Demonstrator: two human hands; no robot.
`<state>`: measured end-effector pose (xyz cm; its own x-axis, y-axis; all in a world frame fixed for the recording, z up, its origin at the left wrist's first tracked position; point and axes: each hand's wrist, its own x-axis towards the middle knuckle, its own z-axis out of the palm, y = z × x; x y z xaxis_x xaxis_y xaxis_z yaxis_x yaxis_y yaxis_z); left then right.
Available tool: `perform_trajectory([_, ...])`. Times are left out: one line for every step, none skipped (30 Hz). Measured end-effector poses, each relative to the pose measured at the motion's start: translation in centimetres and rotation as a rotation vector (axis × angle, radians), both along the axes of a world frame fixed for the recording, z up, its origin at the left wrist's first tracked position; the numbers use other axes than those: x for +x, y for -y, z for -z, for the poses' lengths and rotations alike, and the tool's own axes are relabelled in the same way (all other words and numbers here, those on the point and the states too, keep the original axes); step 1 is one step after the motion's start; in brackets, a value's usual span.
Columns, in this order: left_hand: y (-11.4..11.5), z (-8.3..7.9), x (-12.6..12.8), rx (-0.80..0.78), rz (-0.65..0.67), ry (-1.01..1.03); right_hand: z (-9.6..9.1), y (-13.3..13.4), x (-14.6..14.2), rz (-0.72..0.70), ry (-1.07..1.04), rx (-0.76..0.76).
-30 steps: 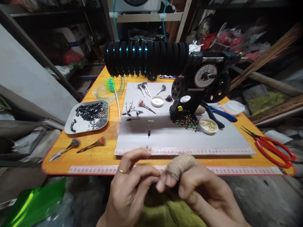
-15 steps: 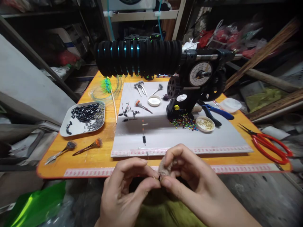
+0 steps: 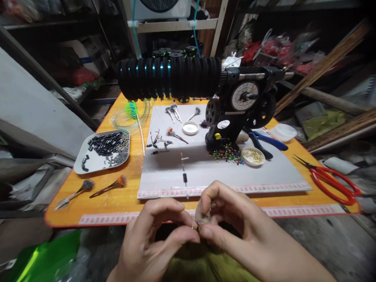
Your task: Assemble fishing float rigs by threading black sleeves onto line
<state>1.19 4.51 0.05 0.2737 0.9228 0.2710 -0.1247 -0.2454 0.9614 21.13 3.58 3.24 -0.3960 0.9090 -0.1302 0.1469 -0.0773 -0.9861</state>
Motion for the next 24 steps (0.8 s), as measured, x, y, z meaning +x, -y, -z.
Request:
perform_trajectory([0.0, 0.0, 0.0, 0.004, 0.007, 0.000, -0.1, 0.0, 0.1, -0.008, 0.009, 0.004])
perform_trajectory([-0.1, 0.0, 0.0, 0.009, 0.012, -0.001, -0.1, 0.0, 0.1, -0.011, 0.020, 0.008])
perform_trajectory([-0.1, 0.1, -0.1, 0.015, 0.016, -0.004, -0.2, 0.0, 0.1, -0.015, 0.034, 0.015])
perform_trajectory([0.0, 0.1, -0.1, 0.023, 0.020, -0.007, -0.2, -0.1, 0.2, -0.015, 0.049, 0.018])
perform_trajectory([0.0, 0.2, -0.1, 0.028, 0.020, -0.012, -0.3, -0.1, 0.2, -0.019, 0.059, 0.020])
perform_trajectory([0.0, 0.3, -0.1, 0.033, 0.018, -0.019, -0.3, -0.1, 0.2, -0.020, 0.066, 0.016])
perform_trajectory([-0.1, 0.4, -0.1, 0.042, 0.020, -0.027, -0.3, -0.2, 0.2, -0.022, 0.065, 0.009])
perform_trajectory([-0.1, 0.4, -0.1, 0.060, 0.026, -0.039, -0.2, -0.3, 0.2, -0.022, 0.060, -0.001])
perform_trajectory([-0.2, 0.4, -0.2, 0.085, 0.036, -0.057, -0.2, -0.4, 0.2, -0.021, 0.051, -0.011])
perform_trajectory([-0.3, 0.4, -0.2, 0.120, 0.048, -0.083, -0.2, -0.4, 0.2, -0.015, 0.041, -0.017])
perform_trajectory([-0.5, 0.4, -0.3, 0.167, 0.060, -0.118, -0.2, -0.4, 0.2, -0.009, 0.039, -0.016])
perform_trajectory([-0.8, 0.3, -0.3, 0.225, 0.075, -0.162, -0.2, -0.5, 0.1, 0.002, 0.044, -0.011])
perform_trajectory([-1.0, 0.1, -0.3, 0.285, 0.089, -0.210, -0.2, -0.5, 0.1, 0.014, 0.053, 0.000])
perform_trajectory([-1.4, 0.0, -0.3, 0.350, 0.101, -0.256, -0.2, -0.5, 0.1, 0.031, 0.064, 0.015])
perform_trajectory([-1.7, -0.2, -0.3, 0.417, 0.112, -0.297, -0.2, -0.5, 0.1, 0.046, 0.068, 0.032])
perform_trajectory([-2.0, -0.3, -0.2, 0.485, 0.120, -0.331, -0.2, -0.5, 0.1, 0.063, 0.066, 0.049])
perform_trajectory([-2.3, -0.4, -0.2, 0.551, 0.121, -0.348, -0.2, -0.4, 0.0, 0.077, 0.057, 0.063])
perform_trajectory([-2.5, -0.4, 0.0, 0.605, 0.114, -0.343, -0.1, -0.4, 0.0, 0.089, 0.045, 0.077])
perform_trajectory([-2.7, -0.3, 0.1, 0.634, 0.100, -0.326, 0.0, -0.4, -0.1, 0.103, 0.044, 0.098])
perform_trajectory([-2.8, -0.1, 0.3, 0.640, 0.085, -0.300, 0.1, -0.3, -0.2, 0.121, 0.061, 0.131])
perform_trajectory([-2.8, 0.1, 0.5, 0.614, 0.062, -0.263, 0.2, -0.2, -0.2, 0.148, 0.091, 0.189])
perform_trajectory([-2.8, 0.4, 0.7, 0.573, 0.034, -0.218, 0.3, -0.1, -0.3, 0.182, 0.131, 0.263])
perform_trajectory([-2.7, 0.7, 0.9, 0.523, 0.001, -0.174, 0.5, 0.1, -0.4, 0.217, 0.173, 0.348])
perform_trajectory([-2.7, 0.9, 1.2, 0.477, -0.033, -0.135, 0.6, 0.2, -0.5, 0.250, 0.213, 0.433])
